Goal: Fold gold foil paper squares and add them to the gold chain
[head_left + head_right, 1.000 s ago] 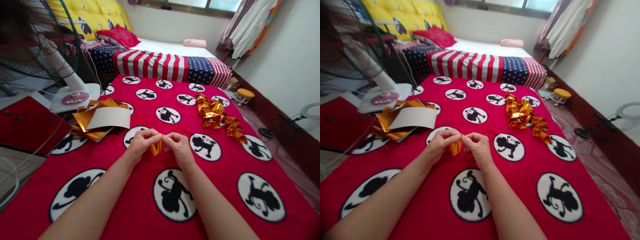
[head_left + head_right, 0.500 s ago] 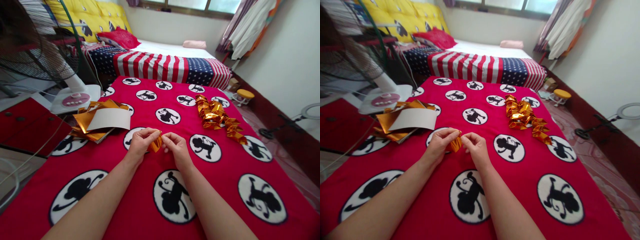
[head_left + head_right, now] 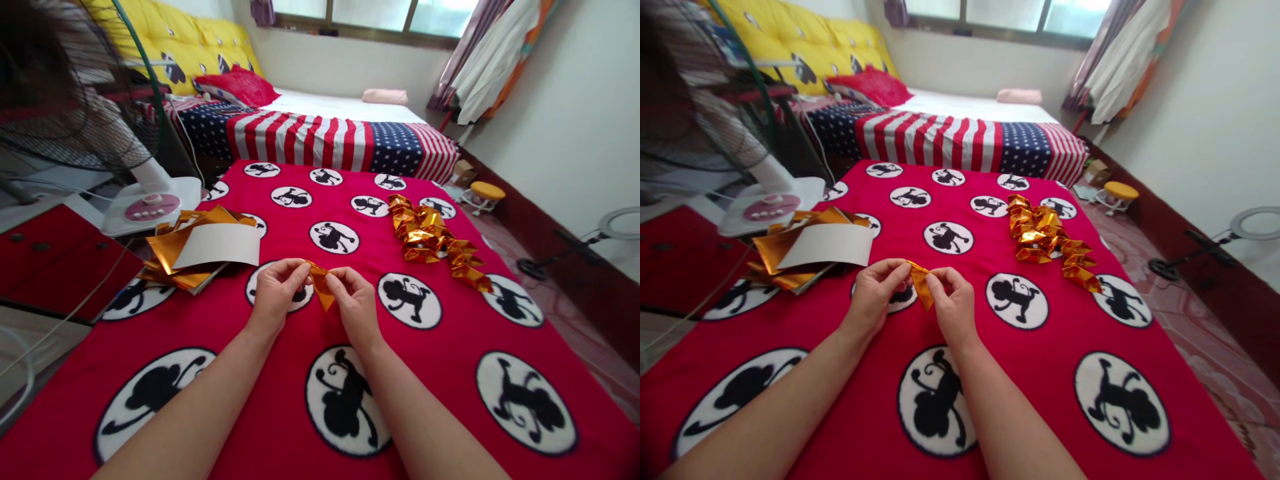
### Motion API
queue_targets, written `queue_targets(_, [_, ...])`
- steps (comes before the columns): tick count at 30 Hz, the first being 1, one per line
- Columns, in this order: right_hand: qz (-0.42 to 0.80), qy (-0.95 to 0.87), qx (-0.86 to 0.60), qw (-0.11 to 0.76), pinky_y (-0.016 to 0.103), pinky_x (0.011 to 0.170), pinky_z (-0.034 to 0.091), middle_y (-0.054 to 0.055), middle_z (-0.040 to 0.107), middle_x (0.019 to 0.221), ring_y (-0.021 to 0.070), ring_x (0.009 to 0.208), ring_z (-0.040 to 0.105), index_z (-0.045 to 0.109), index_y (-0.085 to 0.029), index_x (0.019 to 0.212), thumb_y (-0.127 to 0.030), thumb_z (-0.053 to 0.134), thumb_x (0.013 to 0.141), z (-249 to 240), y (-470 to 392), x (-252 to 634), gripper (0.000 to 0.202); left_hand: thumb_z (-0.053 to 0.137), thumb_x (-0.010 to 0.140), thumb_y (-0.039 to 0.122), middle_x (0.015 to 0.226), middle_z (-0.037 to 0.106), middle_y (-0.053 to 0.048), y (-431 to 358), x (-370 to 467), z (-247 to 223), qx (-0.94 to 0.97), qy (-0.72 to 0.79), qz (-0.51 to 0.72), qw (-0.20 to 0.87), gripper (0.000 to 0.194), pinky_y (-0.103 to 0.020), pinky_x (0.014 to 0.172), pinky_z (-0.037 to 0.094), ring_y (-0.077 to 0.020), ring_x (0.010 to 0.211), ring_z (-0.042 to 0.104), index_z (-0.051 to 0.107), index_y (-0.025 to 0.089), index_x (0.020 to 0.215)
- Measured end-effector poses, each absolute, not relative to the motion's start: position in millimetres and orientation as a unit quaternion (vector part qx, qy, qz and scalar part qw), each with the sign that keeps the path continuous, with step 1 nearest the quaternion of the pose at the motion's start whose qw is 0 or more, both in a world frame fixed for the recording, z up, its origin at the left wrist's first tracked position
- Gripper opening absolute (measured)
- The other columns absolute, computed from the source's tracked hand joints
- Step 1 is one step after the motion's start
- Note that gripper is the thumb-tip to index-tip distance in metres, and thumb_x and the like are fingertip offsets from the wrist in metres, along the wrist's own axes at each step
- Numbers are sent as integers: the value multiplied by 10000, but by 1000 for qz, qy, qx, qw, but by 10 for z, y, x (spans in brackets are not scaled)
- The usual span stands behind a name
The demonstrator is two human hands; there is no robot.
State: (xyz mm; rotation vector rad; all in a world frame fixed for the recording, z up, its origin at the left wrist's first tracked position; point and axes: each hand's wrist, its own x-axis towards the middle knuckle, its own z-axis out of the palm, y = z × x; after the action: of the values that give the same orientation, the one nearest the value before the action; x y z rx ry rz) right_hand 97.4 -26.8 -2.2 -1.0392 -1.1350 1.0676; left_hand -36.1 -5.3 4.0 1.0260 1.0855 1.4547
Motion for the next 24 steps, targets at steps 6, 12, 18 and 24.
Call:
queue_targets(6, [405,-489,-488,598,235,597,431,-1,603,707,127,640,538,641,-172,779,-346,630,837,-23,-254,1027,184,729,744,330,577,624,16,-58,-403,6,510,459,538,490,199,-174,486,402,-84,507,536,668,141,755])
queue_targets(12, [371,-544,-495,567,235,567,402,-6,589,664,124,609,517,642,-172,734,-310,619,833,-6,-261,1045,172,744,727,344,624,671,-15,-63,-424,17,582,480,495,430,204,-190,509,424,-106,541,569,709,143,720])
queue_targets(18, [318,-585,-496,557,240,576,406,-5,606,654,125,606,528,654,-172,711,-262,615,837,40,-265,1079,160,625,833,354,557,641,-9,-87,-458,66,615,489,454,420,265,-203,497,419,-107,493,551,695,141,692])
queue_targets(24, [327,-582,-489,561,249,622,455,13,660,743,139,665,584,681,-183,810,-276,643,838,13,-253,1093,104,702,776,328,698,712,-34,-45,-496,35,662,456,451,387,180,-209,581,434,-135,642,604,748,156,743])
